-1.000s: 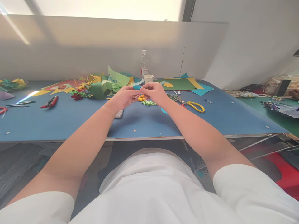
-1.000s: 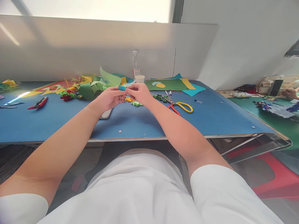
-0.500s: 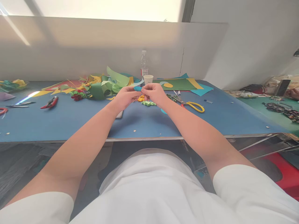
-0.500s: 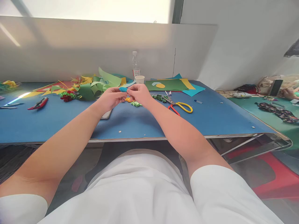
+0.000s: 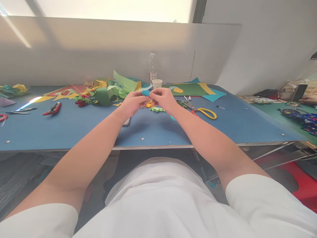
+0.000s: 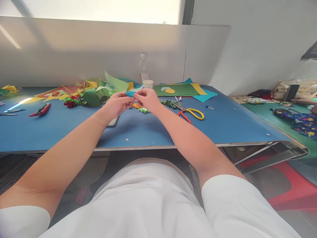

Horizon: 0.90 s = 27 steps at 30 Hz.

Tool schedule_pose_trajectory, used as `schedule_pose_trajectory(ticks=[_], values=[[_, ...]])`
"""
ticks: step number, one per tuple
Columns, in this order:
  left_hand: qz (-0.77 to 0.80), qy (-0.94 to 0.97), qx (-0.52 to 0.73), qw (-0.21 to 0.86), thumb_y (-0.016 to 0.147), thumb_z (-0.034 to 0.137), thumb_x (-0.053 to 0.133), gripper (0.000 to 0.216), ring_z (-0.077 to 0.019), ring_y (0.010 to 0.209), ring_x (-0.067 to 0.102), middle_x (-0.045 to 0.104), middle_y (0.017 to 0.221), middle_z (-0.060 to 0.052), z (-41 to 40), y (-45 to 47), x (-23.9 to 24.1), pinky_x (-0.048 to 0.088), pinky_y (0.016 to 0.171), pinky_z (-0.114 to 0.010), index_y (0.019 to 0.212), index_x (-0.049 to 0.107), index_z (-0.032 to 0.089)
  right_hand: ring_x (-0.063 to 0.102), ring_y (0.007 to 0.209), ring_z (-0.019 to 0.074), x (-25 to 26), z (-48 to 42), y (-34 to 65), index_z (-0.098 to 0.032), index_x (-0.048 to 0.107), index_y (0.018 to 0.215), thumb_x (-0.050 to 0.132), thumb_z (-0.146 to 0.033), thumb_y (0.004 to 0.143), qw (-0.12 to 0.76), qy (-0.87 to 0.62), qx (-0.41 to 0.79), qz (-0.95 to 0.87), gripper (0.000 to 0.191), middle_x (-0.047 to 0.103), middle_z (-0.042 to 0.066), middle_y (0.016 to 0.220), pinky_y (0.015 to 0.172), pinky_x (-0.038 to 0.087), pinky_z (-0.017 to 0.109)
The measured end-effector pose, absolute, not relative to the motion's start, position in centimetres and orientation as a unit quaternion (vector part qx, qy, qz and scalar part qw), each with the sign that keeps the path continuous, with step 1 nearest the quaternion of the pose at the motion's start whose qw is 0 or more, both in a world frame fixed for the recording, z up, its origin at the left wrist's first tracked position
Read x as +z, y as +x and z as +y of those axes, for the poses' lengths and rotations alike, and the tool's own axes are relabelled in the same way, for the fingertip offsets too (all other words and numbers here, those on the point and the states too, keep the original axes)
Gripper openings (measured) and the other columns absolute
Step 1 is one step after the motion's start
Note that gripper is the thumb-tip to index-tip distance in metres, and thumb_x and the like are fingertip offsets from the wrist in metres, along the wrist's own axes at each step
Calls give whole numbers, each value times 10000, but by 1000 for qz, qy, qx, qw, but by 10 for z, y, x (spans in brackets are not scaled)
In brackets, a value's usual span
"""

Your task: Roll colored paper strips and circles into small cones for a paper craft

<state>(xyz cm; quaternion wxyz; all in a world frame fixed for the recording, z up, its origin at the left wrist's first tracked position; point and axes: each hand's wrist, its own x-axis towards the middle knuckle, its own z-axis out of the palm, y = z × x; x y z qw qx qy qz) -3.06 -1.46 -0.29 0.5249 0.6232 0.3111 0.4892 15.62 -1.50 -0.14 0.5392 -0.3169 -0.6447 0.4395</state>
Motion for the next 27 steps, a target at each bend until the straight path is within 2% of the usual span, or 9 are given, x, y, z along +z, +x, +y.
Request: schedule_pose_trajectory(ticks=[3,7,11,16,27], values=[[318,614,495,526,741,195,863,106,-118,658,544,604,691,-24,-15,-31,-2,413,645,-295,715,765,163,638,595,132,-3,-13,157,-188,687,735,959,-405,868,522,-315,414,-676,372,674,-7,658,499,483,234],[327,615,488,526,743,206,864,111,-116,663,548,615,714,-24,-16,-30,-2,409,641,-294,730,762,165,575,528,117,-2,-14,157,-181,684,728,897,-288,942,518,-339,405,-672,320,638,-18,567,493,447,234],[326,628,483,517,753,207,857,98,-117,657,540,600,693,-14,-15,-31,-3,411,653,-299,742,768,170,565,493,114,0,-17,156,-176,678,710,896,-242,937,519,-353,418,-657,321,625,-22,526,487,437,236],[313,640,473,518,751,210,871,132,-137,667,569,626,701,-30,-15,-33,-3,428,679,-327,709,750,179,565,492,109,-1,-18,158,-176,675,706,943,-306,888,518,-329,436,-658,349,642,-20,549,482,451,237],[305,640,469,526,792,237,870,111,-129,702,567,611,726,-24,-17,-31,-3,438,692,-314,766,781,177,556,508,120,-5,-10,161,-198,652,730,975,-457,837,520,-304,449,-660,427,630,-27,540,505,479,249]])
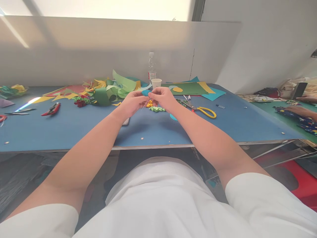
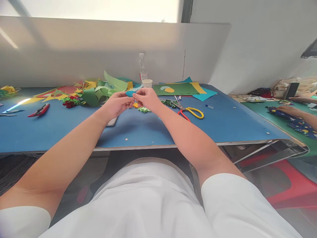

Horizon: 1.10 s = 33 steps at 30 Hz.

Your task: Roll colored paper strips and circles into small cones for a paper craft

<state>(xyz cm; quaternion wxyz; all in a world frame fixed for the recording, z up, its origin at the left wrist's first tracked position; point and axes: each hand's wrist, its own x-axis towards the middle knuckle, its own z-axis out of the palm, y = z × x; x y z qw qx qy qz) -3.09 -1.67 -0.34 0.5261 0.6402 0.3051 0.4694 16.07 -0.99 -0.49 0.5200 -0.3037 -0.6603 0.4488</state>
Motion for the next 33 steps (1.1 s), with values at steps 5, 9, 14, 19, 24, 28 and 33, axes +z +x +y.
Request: schedule_pose_trajectory(ticks=[5,9,14,19,24,28,33], values=[[309,630,487,520,755,202,854,106,-126,670,548,584,675,-13,-18,-30,-2,410,665,-311,712,760,176,594,568,125,-3,-13,157,-183,703,739,969,-392,844,530,-307,459,-644,354,662,-11,616,524,502,245],[314,632,494,507,729,211,855,82,-125,673,529,603,701,-14,-22,-28,1,387,648,-307,736,778,182,638,672,140,0,-16,156,-197,735,780,1013,-379,783,538,-316,471,-623,332,691,-6,735,553,526,242],[326,635,494,496,710,233,860,98,-130,679,537,617,704,-12,-27,-25,3,409,669,-309,747,782,188,569,587,137,0,-15,157,-189,704,715,985,-351,838,529,-323,472,-627,347,620,-13,580,560,504,260],[317,635,493,503,722,249,870,109,-130,700,568,644,740,-20,-24,-27,2,432,685,-304,776,801,185,552,537,125,-2,-15,155,-185,690,696,974,-339,855,541,-314,475,-618,360,612,-21,555,546,511,258],[313,625,484,526,726,247,881,122,-133,721,594,667,784,-43,-20,-29,-1,475,722,-300,780,802,171,556,540,111,-1,-19,152,-177,670,672,953,-280,881,547,-305,482,-612,367,603,-28,557,526,510,235],[314,621,484,530,735,235,888,119,-122,719,578,648,784,-31,-20,-28,-1,476,714,-287,792,800,179,546,531,107,-1,-18,153,-188,652,680,964,-308,869,545,-311,475,-617,384,597,-36,550,528,517,229],[321,606,502,527,717,237,893,131,-128,733,593,648,792,-23,-22,-27,0,468,689,-279,780,783,204,560,555,117,0,-16,152,-197,660,687,972,-329,857,549,-310,469,-618,379,600,-29,574,536,522,236]])
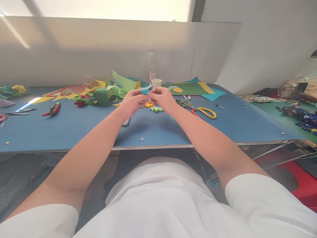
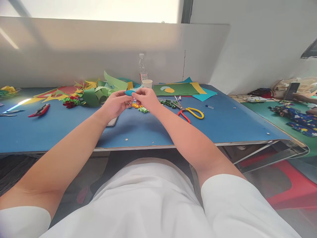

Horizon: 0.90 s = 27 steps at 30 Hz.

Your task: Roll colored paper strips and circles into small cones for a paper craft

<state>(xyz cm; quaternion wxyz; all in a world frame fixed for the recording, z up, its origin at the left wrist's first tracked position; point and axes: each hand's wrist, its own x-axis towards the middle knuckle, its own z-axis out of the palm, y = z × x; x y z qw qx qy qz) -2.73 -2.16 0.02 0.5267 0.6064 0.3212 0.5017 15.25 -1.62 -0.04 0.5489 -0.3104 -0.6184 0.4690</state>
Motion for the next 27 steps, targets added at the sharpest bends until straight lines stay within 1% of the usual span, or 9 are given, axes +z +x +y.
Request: schedule_pose_trajectory(ticks=[5,10,14,18,22,27], values=[[327,617,490,521,702,214,875,114,-126,683,559,627,743,-20,-23,-26,1,465,683,-302,762,781,192,578,593,120,2,-19,152,-191,684,694,984,-362,829,544,-313,471,-620,370,631,-17,611,558,528,235],[322,614,495,523,712,199,853,103,-120,661,544,601,703,-15,-22,-26,2,431,653,-302,701,753,180,580,595,114,3,-20,154,-175,722,695,946,-300,853,543,-308,491,-607,301,663,5,656,543,517,231],[325,604,500,529,704,188,852,101,-118,666,558,627,728,-29,-21,-27,2,426,651,-300,696,753,169,590,613,119,3,-18,156,-178,733,710,906,-274,872,539,-296,505,-606,255,678,15,705,537,516,230],[333,604,498,525,687,209,868,120,-125,640,542,601,678,-17,-21,-26,2,431,652,-310,693,753,176,594,612,120,2,-16,156,-183,715,700,842,-219,885,539,-312,493,-608,227,661,9,671,533,505,217],[341,604,494,524,673,235,903,147,-115,652,544,646,727,-18,-20,-27,1,438,667,-303,758,799,174,587,593,118,0,-16,155,-183,704,680,765,-168,894,536,-318,481,-617,223,629,0,611,531,498,209],[331,606,493,530,675,256,920,166,-116,655,545,650,724,-23,-14,-30,-3,437,669,-301,749,798,171,584,581,110,1,-19,156,-172,747,743,771,-148,887,532,-318,484,-617,148,678,2,670,523,491,218]])
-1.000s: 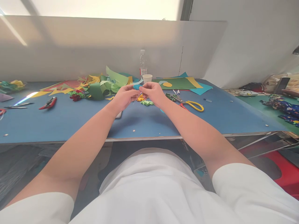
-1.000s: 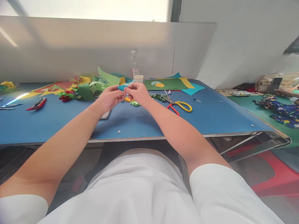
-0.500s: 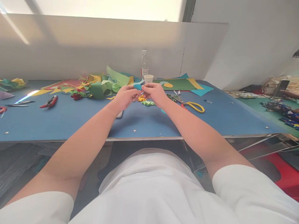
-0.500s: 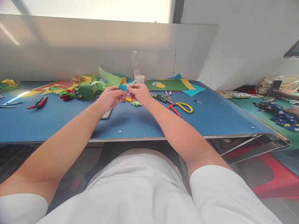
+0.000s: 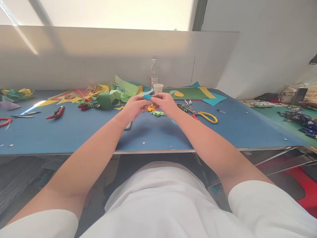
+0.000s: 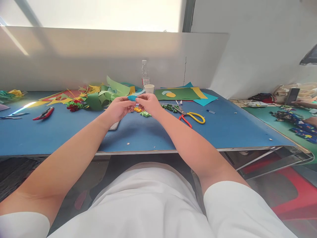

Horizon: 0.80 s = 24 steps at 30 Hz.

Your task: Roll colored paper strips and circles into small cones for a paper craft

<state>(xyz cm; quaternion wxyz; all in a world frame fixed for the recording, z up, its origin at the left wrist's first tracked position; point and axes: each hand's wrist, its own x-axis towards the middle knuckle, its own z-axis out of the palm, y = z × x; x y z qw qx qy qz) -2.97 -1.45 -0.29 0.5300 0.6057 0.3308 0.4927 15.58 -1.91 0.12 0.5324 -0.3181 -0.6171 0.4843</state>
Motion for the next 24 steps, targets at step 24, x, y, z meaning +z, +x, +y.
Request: schedule_pose_trajectory(ticks=[24], values=[[340,657,525,422,790,270,824,144,-117,664,499,577,701,-4,-16,-30,-7,362,639,-296,714,733,188,549,489,107,0,-17,154,-164,730,768,808,-156,972,531,-330,466,-626,218,617,-28,524,499,466,223]])
